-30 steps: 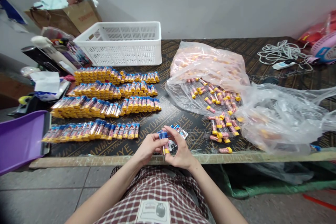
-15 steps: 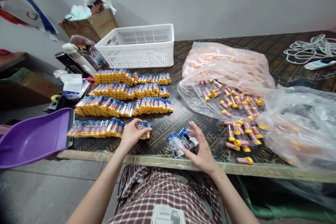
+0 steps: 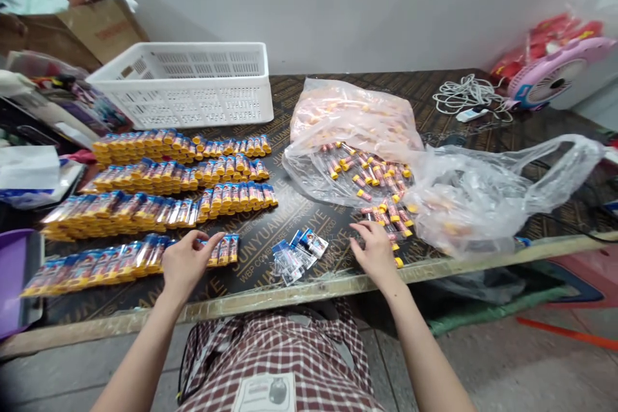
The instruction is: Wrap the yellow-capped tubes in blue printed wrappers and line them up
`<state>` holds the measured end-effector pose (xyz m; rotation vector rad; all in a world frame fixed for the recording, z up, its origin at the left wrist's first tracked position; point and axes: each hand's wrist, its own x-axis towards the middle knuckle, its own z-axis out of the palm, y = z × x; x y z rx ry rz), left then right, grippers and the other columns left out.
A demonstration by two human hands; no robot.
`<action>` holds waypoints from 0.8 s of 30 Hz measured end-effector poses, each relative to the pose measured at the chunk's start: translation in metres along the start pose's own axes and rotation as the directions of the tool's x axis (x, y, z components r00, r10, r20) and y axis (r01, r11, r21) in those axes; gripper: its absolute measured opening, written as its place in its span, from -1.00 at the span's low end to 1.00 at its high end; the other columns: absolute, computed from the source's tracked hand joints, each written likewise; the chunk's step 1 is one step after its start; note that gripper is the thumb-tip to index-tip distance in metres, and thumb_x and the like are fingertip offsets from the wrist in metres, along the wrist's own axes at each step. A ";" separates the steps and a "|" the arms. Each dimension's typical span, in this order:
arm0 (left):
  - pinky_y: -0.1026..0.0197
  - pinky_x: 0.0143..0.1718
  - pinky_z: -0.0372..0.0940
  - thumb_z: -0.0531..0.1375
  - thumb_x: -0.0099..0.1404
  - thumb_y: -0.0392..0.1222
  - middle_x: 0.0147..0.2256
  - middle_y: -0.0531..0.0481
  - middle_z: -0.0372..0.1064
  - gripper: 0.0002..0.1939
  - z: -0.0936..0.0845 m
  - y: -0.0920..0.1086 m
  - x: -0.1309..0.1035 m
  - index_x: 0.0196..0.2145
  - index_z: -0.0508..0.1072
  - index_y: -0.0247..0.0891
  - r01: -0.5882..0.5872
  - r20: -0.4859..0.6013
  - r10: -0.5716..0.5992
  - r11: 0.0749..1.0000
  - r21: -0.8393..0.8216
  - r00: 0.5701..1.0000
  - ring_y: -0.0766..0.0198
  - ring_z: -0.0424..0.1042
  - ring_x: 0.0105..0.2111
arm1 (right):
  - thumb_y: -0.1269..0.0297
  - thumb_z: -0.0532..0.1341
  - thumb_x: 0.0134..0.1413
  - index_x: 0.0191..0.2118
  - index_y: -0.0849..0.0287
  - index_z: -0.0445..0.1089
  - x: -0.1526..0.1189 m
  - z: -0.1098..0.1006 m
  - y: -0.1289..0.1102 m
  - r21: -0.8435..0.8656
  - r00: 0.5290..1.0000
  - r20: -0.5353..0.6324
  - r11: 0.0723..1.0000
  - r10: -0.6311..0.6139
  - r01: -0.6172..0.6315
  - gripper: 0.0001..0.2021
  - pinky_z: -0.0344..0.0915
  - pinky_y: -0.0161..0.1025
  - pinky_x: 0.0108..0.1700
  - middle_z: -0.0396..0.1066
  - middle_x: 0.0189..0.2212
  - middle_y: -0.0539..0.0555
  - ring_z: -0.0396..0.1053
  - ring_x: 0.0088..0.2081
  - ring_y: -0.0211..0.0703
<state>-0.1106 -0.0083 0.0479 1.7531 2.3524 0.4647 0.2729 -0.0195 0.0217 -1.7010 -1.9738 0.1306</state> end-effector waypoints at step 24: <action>0.27 -0.46 0.28 0.31 -0.04 -0.12 -0.62 0.13 0.33 -0.73 0.073 0.084 -0.034 -0.46 0.28 -0.25 0.401 0.441 0.061 0.322 -0.858 0.895 0.35 0.35 -0.58 | 0.15 0.20 0.09 -0.13 0.15 0.35 -0.002 0.015 -0.052 0.664 0.974 0.087 0.717 0.208 -0.213 -0.74 0.39 -0.13 -0.16 0.42 -0.26 0.12 0.42 -0.22 -0.07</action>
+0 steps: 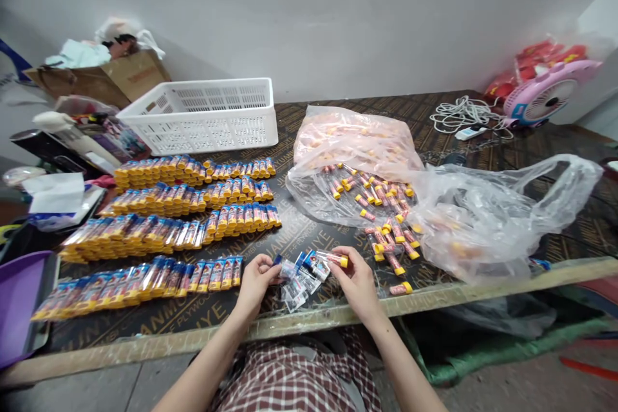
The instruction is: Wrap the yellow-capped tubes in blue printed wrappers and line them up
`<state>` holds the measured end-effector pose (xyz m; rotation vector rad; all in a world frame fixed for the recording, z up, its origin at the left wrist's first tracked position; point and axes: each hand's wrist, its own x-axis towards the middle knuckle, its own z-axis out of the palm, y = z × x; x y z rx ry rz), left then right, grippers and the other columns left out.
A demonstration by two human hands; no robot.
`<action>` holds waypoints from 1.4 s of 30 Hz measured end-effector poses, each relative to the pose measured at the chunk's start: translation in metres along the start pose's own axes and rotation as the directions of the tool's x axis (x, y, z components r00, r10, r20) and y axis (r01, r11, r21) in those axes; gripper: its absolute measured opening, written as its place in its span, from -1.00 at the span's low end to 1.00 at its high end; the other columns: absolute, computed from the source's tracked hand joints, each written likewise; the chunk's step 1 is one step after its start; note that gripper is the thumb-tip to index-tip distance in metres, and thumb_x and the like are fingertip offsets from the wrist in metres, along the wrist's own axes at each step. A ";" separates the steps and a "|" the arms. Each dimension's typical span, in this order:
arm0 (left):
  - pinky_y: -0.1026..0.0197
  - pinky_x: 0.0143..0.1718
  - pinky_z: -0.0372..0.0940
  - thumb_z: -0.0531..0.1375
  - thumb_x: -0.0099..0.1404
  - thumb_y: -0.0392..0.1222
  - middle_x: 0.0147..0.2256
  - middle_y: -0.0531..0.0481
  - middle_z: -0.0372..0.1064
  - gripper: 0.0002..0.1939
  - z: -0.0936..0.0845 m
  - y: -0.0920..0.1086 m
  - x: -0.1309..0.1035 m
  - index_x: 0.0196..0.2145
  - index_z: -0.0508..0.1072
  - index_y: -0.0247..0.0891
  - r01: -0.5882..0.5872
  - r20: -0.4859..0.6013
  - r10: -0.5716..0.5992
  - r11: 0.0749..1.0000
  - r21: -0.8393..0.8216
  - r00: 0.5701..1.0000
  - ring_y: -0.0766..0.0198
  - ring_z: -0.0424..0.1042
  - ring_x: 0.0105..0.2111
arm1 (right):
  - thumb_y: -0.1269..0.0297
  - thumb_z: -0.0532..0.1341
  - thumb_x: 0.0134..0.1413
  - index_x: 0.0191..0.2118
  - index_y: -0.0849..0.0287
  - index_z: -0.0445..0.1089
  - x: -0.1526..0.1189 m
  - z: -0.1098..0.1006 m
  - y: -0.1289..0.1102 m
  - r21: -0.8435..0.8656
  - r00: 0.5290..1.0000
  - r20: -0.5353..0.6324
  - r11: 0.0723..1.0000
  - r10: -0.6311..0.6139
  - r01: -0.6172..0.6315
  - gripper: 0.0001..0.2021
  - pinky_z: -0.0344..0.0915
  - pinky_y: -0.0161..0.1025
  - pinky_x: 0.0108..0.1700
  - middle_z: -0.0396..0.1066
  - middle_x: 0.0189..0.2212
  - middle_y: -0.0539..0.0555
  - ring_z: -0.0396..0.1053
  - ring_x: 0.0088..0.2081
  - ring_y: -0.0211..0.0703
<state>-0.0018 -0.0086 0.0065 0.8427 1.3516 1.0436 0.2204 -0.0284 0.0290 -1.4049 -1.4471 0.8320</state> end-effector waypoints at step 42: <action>0.34 -0.48 0.30 0.32 0.00 0.03 -0.51 0.01 0.43 -0.63 0.001 0.034 -0.032 -0.43 0.43 -0.38 0.221 0.400 -0.153 0.967 -0.128 0.904 0.40 0.38 -0.56 | 0.51 0.15 -0.16 0.26 -0.01 -0.07 -0.021 0.050 -0.022 0.028 0.896 0.259 0.929 -0.362 0.368 -0.20 0.19 0.07 0.15 -0.09 0.26 0.13 -0.01 0.24 0.09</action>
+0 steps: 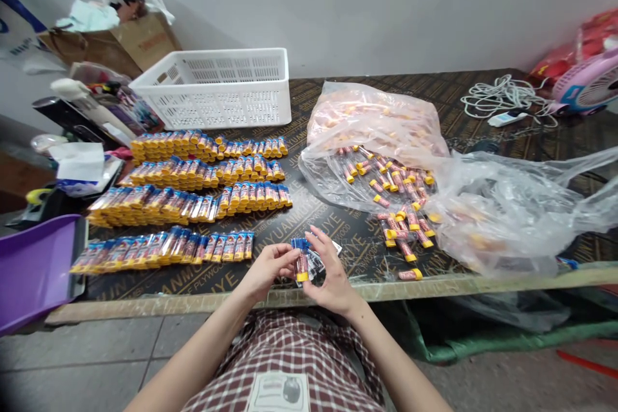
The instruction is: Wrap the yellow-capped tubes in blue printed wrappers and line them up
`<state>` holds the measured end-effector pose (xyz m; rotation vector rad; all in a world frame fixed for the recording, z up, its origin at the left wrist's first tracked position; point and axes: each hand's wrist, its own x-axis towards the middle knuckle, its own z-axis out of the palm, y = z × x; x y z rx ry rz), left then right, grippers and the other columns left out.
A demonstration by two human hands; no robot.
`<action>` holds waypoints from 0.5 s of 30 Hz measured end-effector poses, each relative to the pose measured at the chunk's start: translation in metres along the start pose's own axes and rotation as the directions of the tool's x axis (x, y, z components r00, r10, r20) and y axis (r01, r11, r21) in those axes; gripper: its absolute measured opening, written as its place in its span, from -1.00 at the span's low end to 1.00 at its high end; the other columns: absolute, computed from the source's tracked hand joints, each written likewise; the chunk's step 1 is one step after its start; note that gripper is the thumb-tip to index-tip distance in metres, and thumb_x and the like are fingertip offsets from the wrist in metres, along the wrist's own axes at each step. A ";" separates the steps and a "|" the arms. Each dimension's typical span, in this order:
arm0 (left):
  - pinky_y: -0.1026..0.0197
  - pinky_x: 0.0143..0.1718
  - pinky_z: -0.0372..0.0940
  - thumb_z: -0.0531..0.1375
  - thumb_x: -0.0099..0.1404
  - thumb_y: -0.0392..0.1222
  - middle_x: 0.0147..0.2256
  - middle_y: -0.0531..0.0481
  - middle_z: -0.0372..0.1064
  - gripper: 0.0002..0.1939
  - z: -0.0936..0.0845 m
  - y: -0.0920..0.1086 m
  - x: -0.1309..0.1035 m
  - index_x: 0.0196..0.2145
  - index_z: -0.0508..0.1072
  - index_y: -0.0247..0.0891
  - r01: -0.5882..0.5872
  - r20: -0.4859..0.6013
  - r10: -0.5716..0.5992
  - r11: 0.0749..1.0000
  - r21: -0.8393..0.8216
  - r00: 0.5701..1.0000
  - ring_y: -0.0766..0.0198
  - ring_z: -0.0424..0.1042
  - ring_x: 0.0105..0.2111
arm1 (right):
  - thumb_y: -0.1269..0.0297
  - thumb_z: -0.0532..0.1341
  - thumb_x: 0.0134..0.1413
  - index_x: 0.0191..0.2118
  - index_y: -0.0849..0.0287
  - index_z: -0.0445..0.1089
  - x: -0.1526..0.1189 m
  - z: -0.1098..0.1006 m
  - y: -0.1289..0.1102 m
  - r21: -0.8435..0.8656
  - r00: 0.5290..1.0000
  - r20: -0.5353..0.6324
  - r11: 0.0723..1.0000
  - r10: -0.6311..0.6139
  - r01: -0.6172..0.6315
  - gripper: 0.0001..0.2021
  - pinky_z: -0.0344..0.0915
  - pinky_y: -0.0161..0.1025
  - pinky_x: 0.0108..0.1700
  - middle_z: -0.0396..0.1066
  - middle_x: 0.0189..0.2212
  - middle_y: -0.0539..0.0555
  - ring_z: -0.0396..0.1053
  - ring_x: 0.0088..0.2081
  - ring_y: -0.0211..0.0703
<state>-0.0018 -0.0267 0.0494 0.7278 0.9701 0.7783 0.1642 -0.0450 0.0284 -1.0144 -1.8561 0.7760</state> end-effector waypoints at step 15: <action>0.39 -0.54 0.23 0.35 -0.04 0.00 -0.54 0.03 0.41 -0.65 0.010 -0.004 -0.009 -0.50 0.40 -0.37 0.031 -0.007 -0.031 0.999 -0.014 0.999 0.44 0.33 -0.59 | 0.60 0.11 -0.29 0.25 0.01 -0.06 -0.002 0.003 -0.001 0.242 0.998 0.055 0.970 0.025 -0.038 -0.13 0.22 -0.05 0.15 0.14 0.14 0.13 0.22 0.12 -0.01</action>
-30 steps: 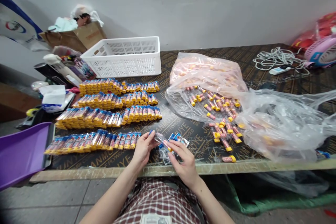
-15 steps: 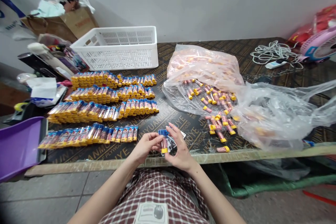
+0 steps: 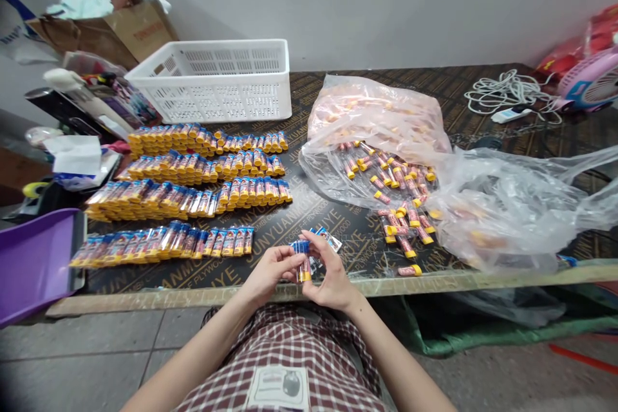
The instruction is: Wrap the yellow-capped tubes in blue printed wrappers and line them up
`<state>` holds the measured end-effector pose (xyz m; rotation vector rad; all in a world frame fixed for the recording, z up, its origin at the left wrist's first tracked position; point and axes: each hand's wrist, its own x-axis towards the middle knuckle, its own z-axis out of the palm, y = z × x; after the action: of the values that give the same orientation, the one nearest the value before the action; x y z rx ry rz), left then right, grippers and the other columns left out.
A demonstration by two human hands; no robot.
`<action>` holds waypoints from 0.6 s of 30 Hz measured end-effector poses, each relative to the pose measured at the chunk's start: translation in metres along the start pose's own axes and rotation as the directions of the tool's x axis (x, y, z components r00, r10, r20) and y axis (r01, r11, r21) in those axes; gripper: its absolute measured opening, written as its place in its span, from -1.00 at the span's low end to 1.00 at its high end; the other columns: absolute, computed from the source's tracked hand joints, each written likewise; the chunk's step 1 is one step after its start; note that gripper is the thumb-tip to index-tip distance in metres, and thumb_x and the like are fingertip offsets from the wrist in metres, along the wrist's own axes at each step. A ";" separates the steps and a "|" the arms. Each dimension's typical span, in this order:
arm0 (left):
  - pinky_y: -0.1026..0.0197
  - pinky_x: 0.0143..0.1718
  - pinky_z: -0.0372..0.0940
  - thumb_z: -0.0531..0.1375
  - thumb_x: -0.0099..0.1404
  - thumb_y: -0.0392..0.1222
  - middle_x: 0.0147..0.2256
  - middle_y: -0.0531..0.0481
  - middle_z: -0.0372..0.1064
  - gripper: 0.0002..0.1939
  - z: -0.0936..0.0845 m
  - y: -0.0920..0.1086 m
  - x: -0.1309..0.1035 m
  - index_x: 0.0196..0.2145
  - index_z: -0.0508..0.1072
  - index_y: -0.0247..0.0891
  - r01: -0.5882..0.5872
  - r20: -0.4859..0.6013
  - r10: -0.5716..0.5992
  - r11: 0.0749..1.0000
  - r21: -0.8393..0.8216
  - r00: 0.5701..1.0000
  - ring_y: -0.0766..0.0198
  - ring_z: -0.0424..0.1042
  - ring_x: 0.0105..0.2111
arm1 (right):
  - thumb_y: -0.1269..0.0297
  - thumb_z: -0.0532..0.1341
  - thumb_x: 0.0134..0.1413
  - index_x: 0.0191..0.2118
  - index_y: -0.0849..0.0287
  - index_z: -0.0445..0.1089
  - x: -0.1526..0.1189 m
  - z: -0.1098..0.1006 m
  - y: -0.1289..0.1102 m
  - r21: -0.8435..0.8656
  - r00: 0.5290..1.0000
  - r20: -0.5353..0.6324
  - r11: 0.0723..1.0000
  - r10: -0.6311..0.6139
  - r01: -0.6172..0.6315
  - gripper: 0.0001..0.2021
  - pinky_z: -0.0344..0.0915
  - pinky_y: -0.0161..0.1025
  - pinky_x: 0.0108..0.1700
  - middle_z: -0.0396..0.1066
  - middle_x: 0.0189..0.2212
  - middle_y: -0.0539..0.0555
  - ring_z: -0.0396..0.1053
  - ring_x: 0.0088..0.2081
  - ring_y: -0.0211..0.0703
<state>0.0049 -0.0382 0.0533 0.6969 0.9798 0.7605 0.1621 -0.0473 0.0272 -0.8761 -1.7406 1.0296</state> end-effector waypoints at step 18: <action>0.38 -0.54 0.24 0.34 -0.03 0.02 -0.54 0.03 0.41 -0.64 0.001 -0.004 -0.001 -0.51 0.39 -0.36 0.004 0.001 -0.004 1.000 -0.031 1.000 0.43 0.33 -0.60 | 0.59 0.14 -0.24 0.28 0.03 -0.14 0.002 0.002 -0.004 -0.003 1.000 0.008 1.000 -0.003 0.003 -0.11 0.25 -0.04 0.11 0.10 0.18 0.17 0.23 0.10 0.00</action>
<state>0.0066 -0.0413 0.0509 0.6679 0.9663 0.7701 0.1588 -0.0477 0.0308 -0.8716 -1.7499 1.0299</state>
